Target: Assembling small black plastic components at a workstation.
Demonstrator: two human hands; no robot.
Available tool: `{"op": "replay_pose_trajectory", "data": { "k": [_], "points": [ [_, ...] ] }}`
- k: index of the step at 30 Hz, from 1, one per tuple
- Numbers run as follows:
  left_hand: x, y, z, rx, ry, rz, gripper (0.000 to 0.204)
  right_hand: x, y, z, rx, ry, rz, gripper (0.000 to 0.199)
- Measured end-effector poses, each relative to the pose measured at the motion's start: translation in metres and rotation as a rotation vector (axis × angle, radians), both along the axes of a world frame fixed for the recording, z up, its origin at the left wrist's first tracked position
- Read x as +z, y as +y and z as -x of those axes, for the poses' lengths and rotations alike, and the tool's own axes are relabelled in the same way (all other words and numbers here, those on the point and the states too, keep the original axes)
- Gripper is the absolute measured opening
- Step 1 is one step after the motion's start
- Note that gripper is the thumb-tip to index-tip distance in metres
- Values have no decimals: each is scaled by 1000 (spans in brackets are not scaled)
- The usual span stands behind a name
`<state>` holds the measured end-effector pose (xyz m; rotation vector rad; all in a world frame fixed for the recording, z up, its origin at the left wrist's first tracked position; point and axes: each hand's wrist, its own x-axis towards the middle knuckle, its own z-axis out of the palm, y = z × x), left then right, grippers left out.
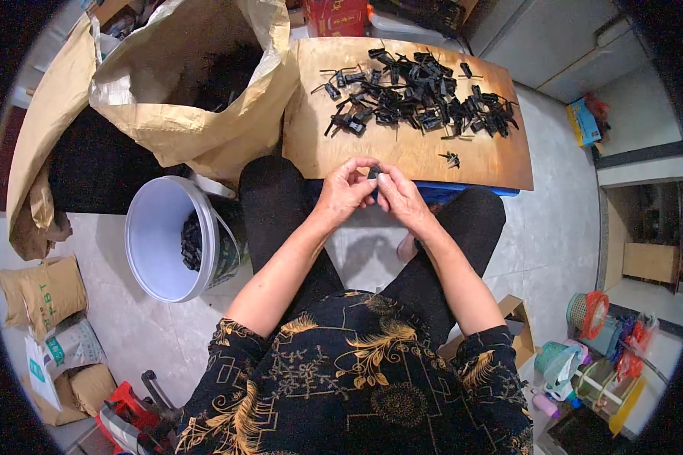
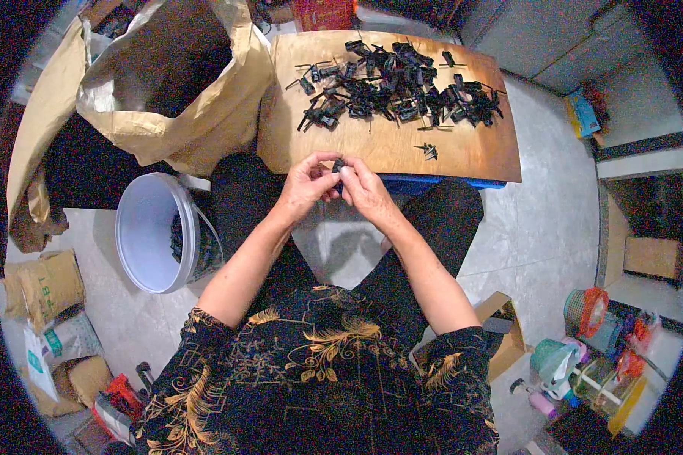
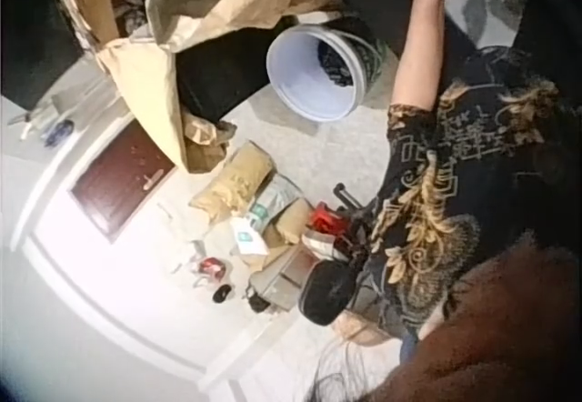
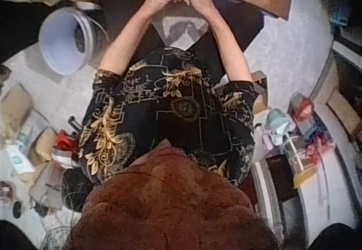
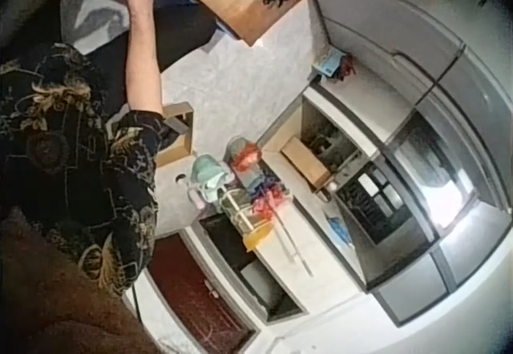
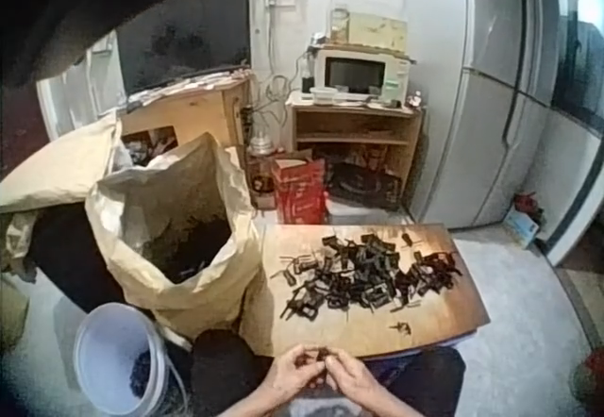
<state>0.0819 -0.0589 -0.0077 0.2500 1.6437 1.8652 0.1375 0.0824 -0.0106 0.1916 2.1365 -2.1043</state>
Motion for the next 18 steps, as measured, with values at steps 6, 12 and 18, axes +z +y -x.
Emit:
{"op": "replay_pose_trajectory", "data": {
  "k": [6, 12, 18],
  "points": [
    [-2, 4, -1, 45, 64, 93, 27, -3, -1, 4, -15, -70, 41, 41],
    [-12, 10, -3, 111, 248, 138, 25, -10, 0, 8, -40, -36, -33, 35],
    [-12, 18, -4, 199, 704, 420, 26, -15, -2, 16, -72, -111, 8, 29]
  ]
}}
